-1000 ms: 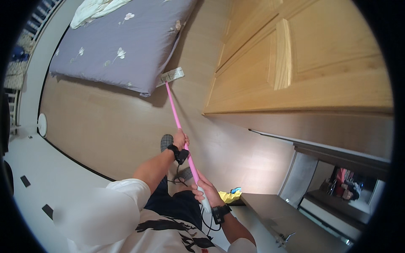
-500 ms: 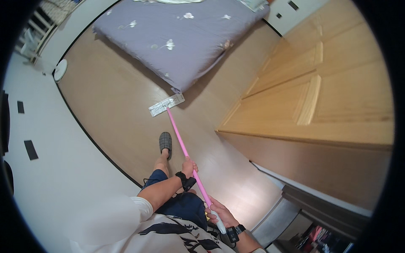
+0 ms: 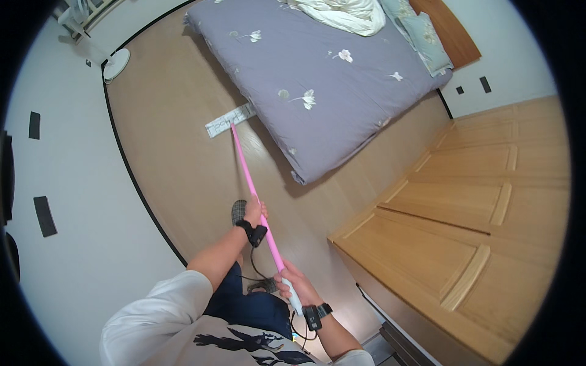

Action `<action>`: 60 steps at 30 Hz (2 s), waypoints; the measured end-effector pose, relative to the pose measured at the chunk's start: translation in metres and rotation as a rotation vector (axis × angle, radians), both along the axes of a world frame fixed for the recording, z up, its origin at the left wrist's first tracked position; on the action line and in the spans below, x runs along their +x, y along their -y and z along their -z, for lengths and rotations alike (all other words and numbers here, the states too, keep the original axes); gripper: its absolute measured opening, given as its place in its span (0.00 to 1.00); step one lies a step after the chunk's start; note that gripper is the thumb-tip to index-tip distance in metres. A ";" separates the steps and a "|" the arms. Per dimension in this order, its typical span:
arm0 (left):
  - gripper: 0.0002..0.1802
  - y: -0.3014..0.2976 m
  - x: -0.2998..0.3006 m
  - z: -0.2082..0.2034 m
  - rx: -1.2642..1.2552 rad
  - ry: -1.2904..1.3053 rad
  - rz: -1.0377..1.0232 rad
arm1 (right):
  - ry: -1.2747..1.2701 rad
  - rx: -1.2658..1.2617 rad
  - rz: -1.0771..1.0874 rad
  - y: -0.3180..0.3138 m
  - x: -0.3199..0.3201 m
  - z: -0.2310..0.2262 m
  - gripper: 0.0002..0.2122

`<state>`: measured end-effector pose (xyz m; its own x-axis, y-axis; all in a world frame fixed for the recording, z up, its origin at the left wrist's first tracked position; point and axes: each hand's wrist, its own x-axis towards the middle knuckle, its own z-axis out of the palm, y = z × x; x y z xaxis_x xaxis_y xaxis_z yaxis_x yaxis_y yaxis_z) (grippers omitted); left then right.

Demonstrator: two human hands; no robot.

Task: The person mops the bedroom floor using a pink-handled mop. They move the mop back and forth across the wooden floor, navigating around the bed, a standing fan, and a wooden wardrobe. The person continues mopping the entire visible floor area.

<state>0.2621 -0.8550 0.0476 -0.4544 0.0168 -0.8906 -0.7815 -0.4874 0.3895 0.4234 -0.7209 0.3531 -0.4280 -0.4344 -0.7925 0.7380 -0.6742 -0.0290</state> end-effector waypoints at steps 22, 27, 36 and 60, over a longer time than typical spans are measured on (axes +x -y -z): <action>0.35 -0.032 0.029 -0.044 0.068 0.046 -0.247 | 0.028 -0.173 -0.112 -0.071 -0.023 -0.051 0.34; 0.33 -0.058 0.060 -0.080 0.122 0.244 -0.422 | 0.072 -0.087 -0.274 -0.101 -0.022 -0.088 0.34; 0.34 0.048 -0.102 -0.063 0.074 0.157 -0.405 | 0.079 -0.084 -0.186 0.012 -0.162 -0.058 0.32; 0.35 0.232 -0.239 -0.027 0.017 -0.010 -0.475 | -0.028 -0.062 -0.516 0.160 -0.337 -0.020 0.34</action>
